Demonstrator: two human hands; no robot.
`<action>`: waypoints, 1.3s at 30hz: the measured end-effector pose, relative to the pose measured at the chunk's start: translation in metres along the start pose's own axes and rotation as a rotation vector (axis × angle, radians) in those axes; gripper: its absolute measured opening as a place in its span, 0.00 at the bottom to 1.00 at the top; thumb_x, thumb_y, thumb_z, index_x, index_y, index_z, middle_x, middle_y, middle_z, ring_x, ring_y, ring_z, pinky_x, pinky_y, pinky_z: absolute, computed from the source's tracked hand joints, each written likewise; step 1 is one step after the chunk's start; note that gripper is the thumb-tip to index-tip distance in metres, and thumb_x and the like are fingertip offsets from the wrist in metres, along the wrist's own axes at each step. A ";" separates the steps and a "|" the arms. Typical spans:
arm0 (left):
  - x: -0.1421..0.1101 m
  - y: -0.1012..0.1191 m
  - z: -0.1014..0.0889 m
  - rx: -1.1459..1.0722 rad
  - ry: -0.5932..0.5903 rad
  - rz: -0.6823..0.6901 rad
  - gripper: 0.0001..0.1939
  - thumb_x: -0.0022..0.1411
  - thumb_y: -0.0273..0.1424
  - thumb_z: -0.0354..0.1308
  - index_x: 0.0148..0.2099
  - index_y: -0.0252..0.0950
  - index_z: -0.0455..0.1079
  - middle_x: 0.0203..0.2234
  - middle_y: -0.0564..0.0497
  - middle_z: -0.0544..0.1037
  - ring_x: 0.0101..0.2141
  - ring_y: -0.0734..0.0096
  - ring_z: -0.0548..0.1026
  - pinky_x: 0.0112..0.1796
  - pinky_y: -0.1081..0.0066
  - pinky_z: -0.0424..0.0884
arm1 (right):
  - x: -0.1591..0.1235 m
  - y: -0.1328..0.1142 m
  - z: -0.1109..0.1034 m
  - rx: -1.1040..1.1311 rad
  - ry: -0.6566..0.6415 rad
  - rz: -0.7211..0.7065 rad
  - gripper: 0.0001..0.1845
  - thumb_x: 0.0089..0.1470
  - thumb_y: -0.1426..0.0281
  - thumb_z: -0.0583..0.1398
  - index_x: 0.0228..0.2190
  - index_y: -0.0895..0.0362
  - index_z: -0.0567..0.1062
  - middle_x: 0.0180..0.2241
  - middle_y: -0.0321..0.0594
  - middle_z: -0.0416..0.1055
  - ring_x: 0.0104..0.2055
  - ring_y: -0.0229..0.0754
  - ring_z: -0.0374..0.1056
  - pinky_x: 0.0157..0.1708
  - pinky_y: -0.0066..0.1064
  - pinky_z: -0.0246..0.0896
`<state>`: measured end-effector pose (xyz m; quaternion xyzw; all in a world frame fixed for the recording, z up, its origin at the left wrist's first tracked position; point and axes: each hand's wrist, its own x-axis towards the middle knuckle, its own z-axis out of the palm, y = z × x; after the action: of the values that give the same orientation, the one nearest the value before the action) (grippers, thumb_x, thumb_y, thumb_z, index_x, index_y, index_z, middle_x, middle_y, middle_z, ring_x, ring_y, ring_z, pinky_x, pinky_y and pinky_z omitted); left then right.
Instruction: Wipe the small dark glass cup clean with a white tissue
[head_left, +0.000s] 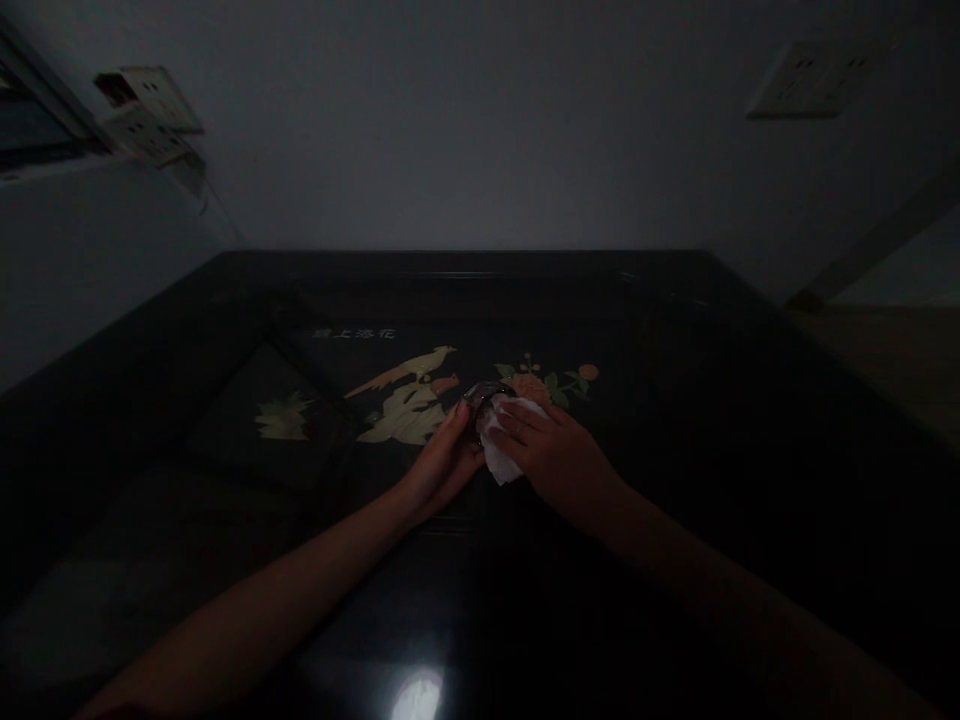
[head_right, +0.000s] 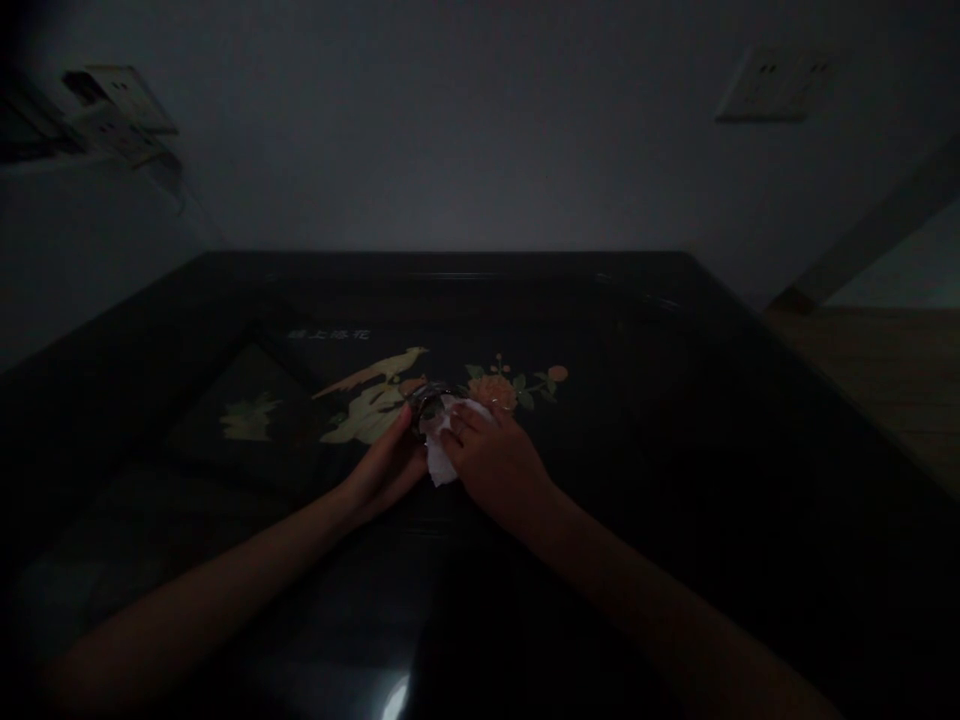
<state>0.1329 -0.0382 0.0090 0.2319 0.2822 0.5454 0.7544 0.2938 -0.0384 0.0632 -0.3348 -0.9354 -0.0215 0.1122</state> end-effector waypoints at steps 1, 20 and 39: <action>0.000 0.000 -0.001 0.002 -0.003 0.001 0.17 0.60 0.39 0.58 0.48 0.37 0.70 0.46 0.45 0.75 0.46 0.63 0.72 0.47 0.65 0.67 | 0.000 0.000 0.000 -0.003 -0.005 -0.001 0.18 0.57 0.81 0.54 0.48 0.61 0.73 0.53 0.53 0.69 0.58 0.53 0.63 0.53 0.50 0.60; -0.006 0.004 0.007 0.100 0.010 0.010 0.21 0.54 0.40 0.63 0.48 0.38 0.68 0.45 0.44 0.75 0.43 0.60 0.74 0.36 0.69 0.70 | 0.006 -0.009 0.020 1.137 0.152 0.459 0.18 0.51 0.80 0.53 0.42 0.61 0.75 0.36 0.42 0.77 0.39 0.45 0.73 0.41 0.35 0.66; 0.003 -0.002 -0.006 -0.029 -0.045 -0.032 0.18 0.60 0.41 0.58 0.50 0.38 0.70 0.47 0.45 0.75 0.47 0.62 0.72 0.49 0.62 0.66 | 0.000 0.003 0.005 -0.069 0.047 -0.029 0.15 0.58 0.78 0.55 0.46 0.62 0.75 0.50 0.50 0.72 0.55 0.49 0.65 0.53 0.42 0.62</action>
<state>0.1310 -0.0352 0.0026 0.2286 0.2612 0.5320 0.7724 0.2944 -0.0359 0.0583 -0.3243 -0.9359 -0.0631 0.1221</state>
